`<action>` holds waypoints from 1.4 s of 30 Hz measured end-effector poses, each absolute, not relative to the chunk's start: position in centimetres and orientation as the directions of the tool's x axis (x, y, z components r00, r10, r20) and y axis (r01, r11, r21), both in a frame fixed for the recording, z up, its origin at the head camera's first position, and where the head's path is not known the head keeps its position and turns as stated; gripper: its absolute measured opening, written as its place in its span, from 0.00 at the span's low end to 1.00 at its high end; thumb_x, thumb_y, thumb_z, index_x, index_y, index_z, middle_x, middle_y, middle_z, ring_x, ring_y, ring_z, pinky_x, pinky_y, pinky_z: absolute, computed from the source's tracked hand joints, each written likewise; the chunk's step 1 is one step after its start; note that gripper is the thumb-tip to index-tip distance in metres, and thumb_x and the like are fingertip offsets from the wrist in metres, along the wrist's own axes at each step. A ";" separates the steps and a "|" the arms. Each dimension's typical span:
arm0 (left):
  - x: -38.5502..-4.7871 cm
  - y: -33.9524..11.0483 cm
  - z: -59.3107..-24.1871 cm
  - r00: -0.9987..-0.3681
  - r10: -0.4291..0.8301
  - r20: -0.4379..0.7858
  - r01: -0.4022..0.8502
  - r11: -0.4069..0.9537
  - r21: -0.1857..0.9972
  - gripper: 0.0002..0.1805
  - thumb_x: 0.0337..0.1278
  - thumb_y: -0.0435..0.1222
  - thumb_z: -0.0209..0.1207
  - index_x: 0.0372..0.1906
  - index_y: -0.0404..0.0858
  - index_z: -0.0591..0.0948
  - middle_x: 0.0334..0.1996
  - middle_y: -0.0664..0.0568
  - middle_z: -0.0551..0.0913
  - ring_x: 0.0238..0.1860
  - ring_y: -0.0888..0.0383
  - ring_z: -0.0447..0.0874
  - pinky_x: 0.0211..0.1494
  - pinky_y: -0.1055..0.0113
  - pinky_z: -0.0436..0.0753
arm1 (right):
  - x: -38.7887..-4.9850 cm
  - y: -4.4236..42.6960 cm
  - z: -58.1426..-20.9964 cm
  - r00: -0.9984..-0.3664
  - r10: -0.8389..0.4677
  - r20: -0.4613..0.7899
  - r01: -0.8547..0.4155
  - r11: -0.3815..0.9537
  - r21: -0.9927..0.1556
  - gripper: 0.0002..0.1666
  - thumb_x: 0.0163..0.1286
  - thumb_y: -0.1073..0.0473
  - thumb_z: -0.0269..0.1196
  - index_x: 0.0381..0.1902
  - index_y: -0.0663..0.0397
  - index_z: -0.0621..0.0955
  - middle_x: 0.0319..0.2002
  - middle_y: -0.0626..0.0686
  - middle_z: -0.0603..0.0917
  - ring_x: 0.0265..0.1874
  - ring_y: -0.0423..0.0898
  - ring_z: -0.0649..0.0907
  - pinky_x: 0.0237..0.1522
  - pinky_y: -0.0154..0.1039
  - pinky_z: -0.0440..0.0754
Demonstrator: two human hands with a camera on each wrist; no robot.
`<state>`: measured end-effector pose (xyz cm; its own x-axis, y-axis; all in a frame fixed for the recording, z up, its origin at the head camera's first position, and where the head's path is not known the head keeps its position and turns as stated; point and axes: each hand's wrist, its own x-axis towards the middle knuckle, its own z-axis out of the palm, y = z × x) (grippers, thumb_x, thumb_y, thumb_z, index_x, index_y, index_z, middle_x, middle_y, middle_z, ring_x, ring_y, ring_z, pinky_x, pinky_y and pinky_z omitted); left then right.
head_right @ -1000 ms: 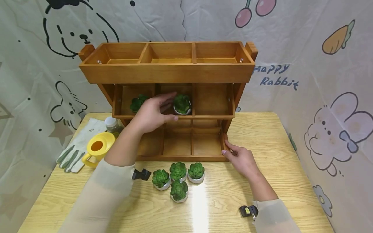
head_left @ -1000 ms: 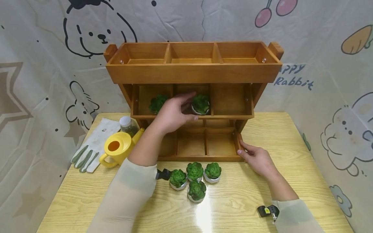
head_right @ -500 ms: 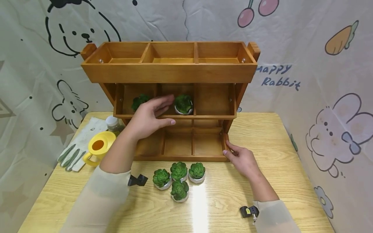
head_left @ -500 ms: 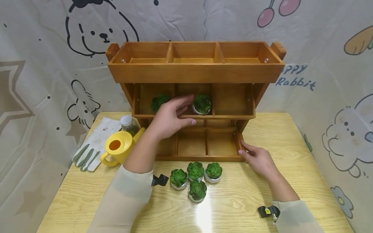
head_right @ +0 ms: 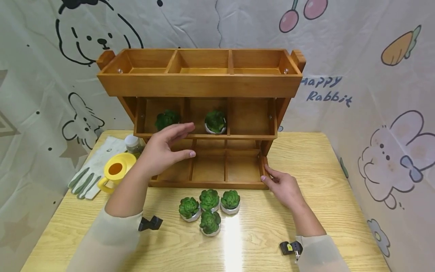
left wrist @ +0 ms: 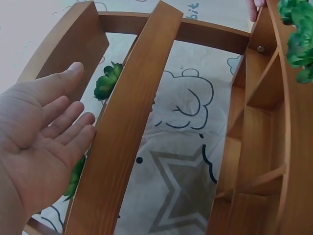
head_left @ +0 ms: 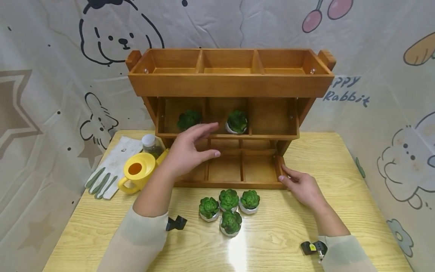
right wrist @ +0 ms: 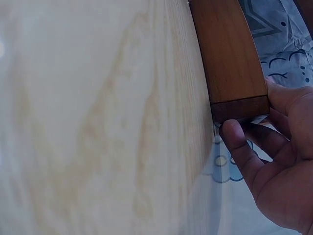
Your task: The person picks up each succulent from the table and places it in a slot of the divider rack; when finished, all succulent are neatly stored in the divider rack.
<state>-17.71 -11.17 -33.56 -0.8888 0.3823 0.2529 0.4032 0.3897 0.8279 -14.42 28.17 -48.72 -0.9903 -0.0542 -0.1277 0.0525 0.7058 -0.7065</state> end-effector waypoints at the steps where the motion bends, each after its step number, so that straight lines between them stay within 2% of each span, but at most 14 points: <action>1: -17.5 -11.3 -33.7 -0.888 0.381 0.256 0.406 0.390 0.827 0.38 0.57 0.38 0.76 0.74 0.46 0.75 0.68 0.60 0.77 0.70 0.57 0.74 0.72 0.59 0.74 | -14.4 28.2 -48.7 -0.990 -0.054 -0.131 0.055 0.705 -0.707 0.39 0.76 0.34 0.59 0.78 0.43 0.70 0.58 0.61 0.86 0.49 0.53 0.87 0.59 0.60 0.80; 9: -16.2 -12.2 -34.8 -0.894 0.374 0.247 0.383 0.352 0.854 0.39 0.55 0.36 0.77 0.73 0.46 0.76 0.67 0.60 0.77 0.67 0.57 0.77 0.70 0.64 0.75 | -14.4 28.2 -48.7 -0.988 -0.054 -0.142 0.064 0.700 -0.711 0.39 0.76 0.35 0.59 0.78 0.42 0.69 0.57 0.61 0.86 0.46 0.50 0.88 0.60 0.61 0.79; 16: -15.2 -12.8 -36.4 -0.887 0.389 0.247 0.381 0.318 0.868 0.38 0.52 0.33 0.78 0.70 0.46 0.78 0.66 0.53 0.79 0.66 0.52 0.79 0.70 0.60 0.76 | -14.5 28.3 -48.7 -0.988 -0.061 -0.141 0.058 0.702 -0.710 0.41 0.75 0.32 0.59 0.78 0.43 0.69 0.53 0.59 0.88 0.42 0.47 0.88 0.60 0.62 0.79; 23: -14.5 -13.3 -38.7 -0.897 0.382 0.221 0.365 0.364 0.857 0.37 0.51 0.35 0.79 0.69 0.48 0.80 0.65 0.56 0.80 0.65 0.52 0.79 0.70 0.52 0.76 | -14.5 28.3 -48.5 -0.986 -0.078 -0.147 0.049 0.710 -0.702 0.41 0.76 0.32 0.59 0.78 0.45 0.69 0.56 0.61 0.87 0.42 0.48 0.88 0.60 0.63 0.78; 29: -13.8 -13.7 -40.7 -0.914 0.376 0.155 0.301 0.370 0.879 0.37 0.51 0.37 0.79 0.69 0.48 0.79 0.65 0.55 0.80 0.66 0.50 0.78 0.70 0.53 0.76 | -14.8 28.2 -48.1 -0.984 -0.095 -0.150 0.032 0.737 -0.676 0.39 0.77 0.36 0.60 0.78 0.47 0.69 0.56 0.63 0.86 0.44 0.49 0.88 0.61 0.64 0.77; 32: -13.4 -13.9 -41.6 -0.917 0.377 0.131 0.272 0.350 0.896 0.38 0.52 0.35 0.78 0.70 0.47 0.79 0.66 0.53 0.79 0.66 0.45 0.78 0.69 0.52 0.77 | -14.8 28.2 -48.0 -0.984 -0.102 -0.149 0.024 0.743 -0.669 0.40 0.77 0.37 0.60 0.78 0.48 0.69 0.55 0.63 0.86 0.41 0.47 0.88 0.58 0.61 0.80; 35: -13.1 -14.0 -42.4 -0.917 0.383 0.115 0.254 0.335 0.907 0.38 0.52 0.35 0.78 0.70 0.46 0.78 0.66 0.52 0.79 0.66 0.41 0.78 0.69 0.50 0.77 | -14.9 28.1 -47.9 -0.983 -0.110 -0.149 0.018 0.746 -0.666 0.40 0.77 0.36 0.60 0.78 0.50 0.69 0.53 0.62 0.88 0.37 0.44 0.87 0.51 0.54 0.82; 37: -12.9 -14.1 -43.0 -0.916 0.388 0.098 0.243 0.344 0.907 0.37 0.52 0.36 0.78 0.70 0.47 0.78 0.66 0.54 0.78 0.66 0.41 0.77 0.69 0.50 0.77 | -14.9 28.1 -47.8 -0.983 -0.109 -0.150 0.019 0.748 -0.664 0.41 0.76 0.36 0.60 0.77 0.51 0.69 0.51 0.61 0.89 0.36 0.44 0.86 0.46 0.49 0.82; 42: -12.5 -14.2 -44.1 -0.918 0.394 0.053 0.218 0.387 0.896 0.37 0.52 0.39 0.79 0.69 0.51 0.79 0.65 0.58 0.79 0.66 0.44 0.78 0.68 0.52 0.78 | -15.0 28.0 -47.7 -0.983 -0.104 -0.152 0.022 0.754 -0.657 0.40 0.76 0.36 0.61 0.77 0.50 0.70 0.51 0.60 0.89 0.37 0.44 0.86 0.44 0.44 0.80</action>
<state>-12.47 -14.23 -44.13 -0.9176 0.3939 0.0527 0.2175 0.3869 0.8961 -14.98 28.01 -47.74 -0.9829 -0.1040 -0.1519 0.0218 0.7536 -0.6570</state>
